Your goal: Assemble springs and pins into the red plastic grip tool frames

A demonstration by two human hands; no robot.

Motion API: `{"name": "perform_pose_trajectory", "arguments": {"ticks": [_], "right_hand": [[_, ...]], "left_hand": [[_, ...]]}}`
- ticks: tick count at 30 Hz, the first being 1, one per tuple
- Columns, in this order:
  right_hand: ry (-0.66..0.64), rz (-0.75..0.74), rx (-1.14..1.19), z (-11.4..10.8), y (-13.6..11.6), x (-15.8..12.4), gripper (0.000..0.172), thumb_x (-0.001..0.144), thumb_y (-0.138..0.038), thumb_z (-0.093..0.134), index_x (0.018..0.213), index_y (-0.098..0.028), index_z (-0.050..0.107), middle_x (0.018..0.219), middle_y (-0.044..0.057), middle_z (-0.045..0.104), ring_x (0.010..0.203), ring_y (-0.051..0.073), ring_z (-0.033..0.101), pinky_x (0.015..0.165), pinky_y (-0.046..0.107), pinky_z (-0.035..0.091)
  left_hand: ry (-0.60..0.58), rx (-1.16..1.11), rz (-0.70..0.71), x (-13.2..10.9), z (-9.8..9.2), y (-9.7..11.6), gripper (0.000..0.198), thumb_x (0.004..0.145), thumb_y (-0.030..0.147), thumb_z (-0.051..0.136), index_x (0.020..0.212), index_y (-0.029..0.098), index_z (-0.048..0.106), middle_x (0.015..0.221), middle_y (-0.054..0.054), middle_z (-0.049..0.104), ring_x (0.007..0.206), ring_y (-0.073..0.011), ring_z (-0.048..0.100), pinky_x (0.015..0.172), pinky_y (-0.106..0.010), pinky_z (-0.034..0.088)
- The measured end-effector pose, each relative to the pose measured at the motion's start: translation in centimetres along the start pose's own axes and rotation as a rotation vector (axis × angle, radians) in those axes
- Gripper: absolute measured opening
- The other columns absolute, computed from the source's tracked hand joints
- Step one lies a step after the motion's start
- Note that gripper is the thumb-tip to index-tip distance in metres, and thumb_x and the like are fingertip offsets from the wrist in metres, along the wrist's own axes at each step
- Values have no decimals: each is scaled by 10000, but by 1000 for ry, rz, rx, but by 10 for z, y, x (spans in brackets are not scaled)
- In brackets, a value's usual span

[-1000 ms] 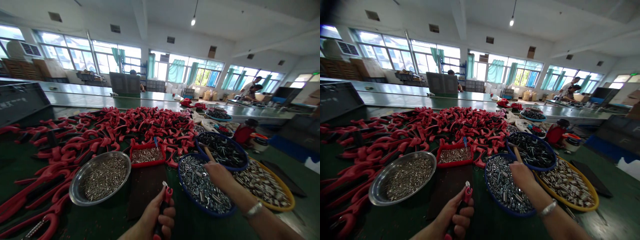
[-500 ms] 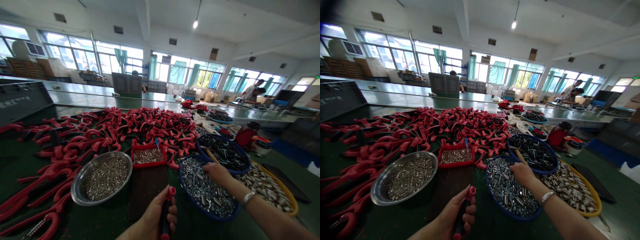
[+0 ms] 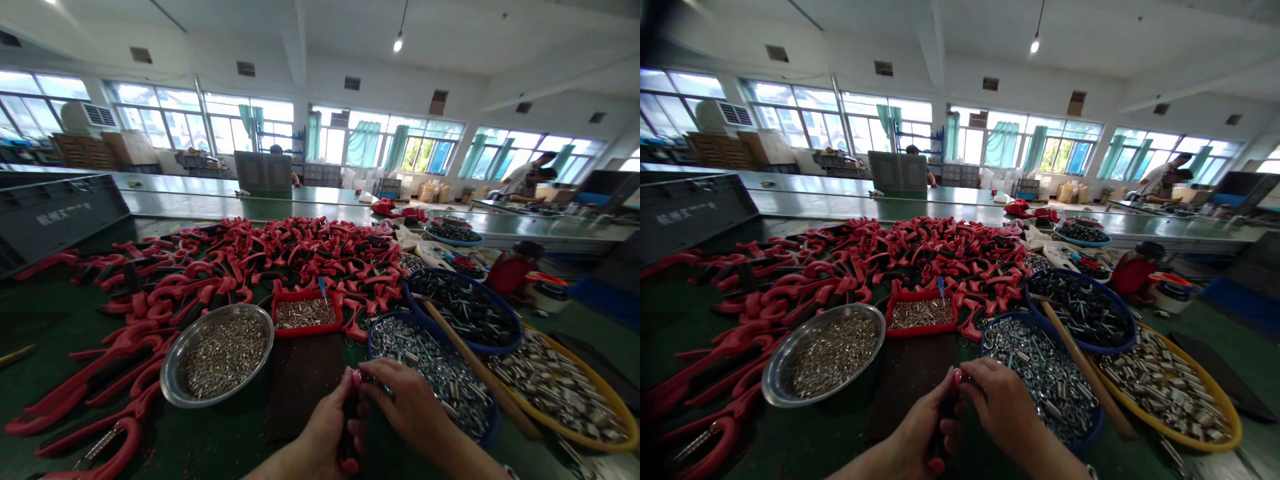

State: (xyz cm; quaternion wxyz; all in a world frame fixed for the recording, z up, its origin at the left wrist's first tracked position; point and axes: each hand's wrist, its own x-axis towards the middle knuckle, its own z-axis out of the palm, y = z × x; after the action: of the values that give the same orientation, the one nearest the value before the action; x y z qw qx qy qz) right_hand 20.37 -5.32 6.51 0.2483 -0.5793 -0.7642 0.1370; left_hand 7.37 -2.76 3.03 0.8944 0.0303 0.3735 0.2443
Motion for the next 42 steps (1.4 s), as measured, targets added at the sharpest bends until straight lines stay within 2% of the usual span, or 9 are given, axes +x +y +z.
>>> {"name": "perform_pose_trajectory", "arguments": {"ticks": [12,14,19,21,27,32,34,39,42], "right_hand": [[-112,1,-166,-7,7,5,211,804,-395,543,829,-205,632,799,15,624,748,139,576,652,223,416],[-189,-12,-314,-31,27,14,212,806,-402,537,928,-254,628,863,-13,638,793,119,587,686,198,416],[27,451,-705,-117,130,35,251,892,-245,418,1005,-99,589,977,133,607,909,221,575,789,384,429],[46,549,-775,-139,171,37,248,861,-287,504,1056,-140,549,1042,74,583,918,198,566,804,415,445],[79,602,-826,-142,217,38,206,854,-293,521,994,-151,571,1003,51,597,865,168,581,765,375,475],[256,520,-781,-121,173,39,240,841,-187,465,997,-62,598,976,206,617,904,291,592,762,404,463],[295,402,-701,-102,133,32,278,829,-264,501,1054,-123,581,1057,144,613,959,257,577,818,355,458],[306,-195,-17,-35,16,9,162,816,-288,534,955,-269,614,959,22,661,850,171,625,728,269,526],[295,-337,93,-9,-24,9,175,815,-198,521,946,-244,629,915,39,674,833,155,635,718,236,534]], "left_hand": [[21,225,46,8,-10,-1,319,752,477,584,696,163,560,334,89,333,269,-37,290,297,-123,224],[43,194,39,8,-14,4,265,735,415,632,747,158,570,405,77,431,278,-22,278,299,-129,224],[-79,81,140,1,-23,10,361,672,324,718,987,212,583,760,20,609,329,16,291,309,-131,202],[-136,129,163,-1,-25,10,434,613,350,757,993,223,591,746,12,601,344,6,325,312,-137,197],[-75,133,172,2,-22,12,243,702,378,675,793,164,603,680,-12,596,374,-32,406,323,-148,243],[-38,-87,145,-5,-21,20,242,724,315,673,851,145,556,705,28,581,332,21,275,304,-109,196],[-62,-153,133,-10,-19,22,237,741,324,656,829,137,539,681,34,560,335,27,265,305,-94,183],[-127,-139,146,-13,-21,21,308,730,408,644,818,133,539,659,36,525,345,29,267,307,-87,173],[-201,-97,155,-13,-32,19,357,713,460,639,801,127,547,572,61,448,346,27,247,319,-90,169]]}}
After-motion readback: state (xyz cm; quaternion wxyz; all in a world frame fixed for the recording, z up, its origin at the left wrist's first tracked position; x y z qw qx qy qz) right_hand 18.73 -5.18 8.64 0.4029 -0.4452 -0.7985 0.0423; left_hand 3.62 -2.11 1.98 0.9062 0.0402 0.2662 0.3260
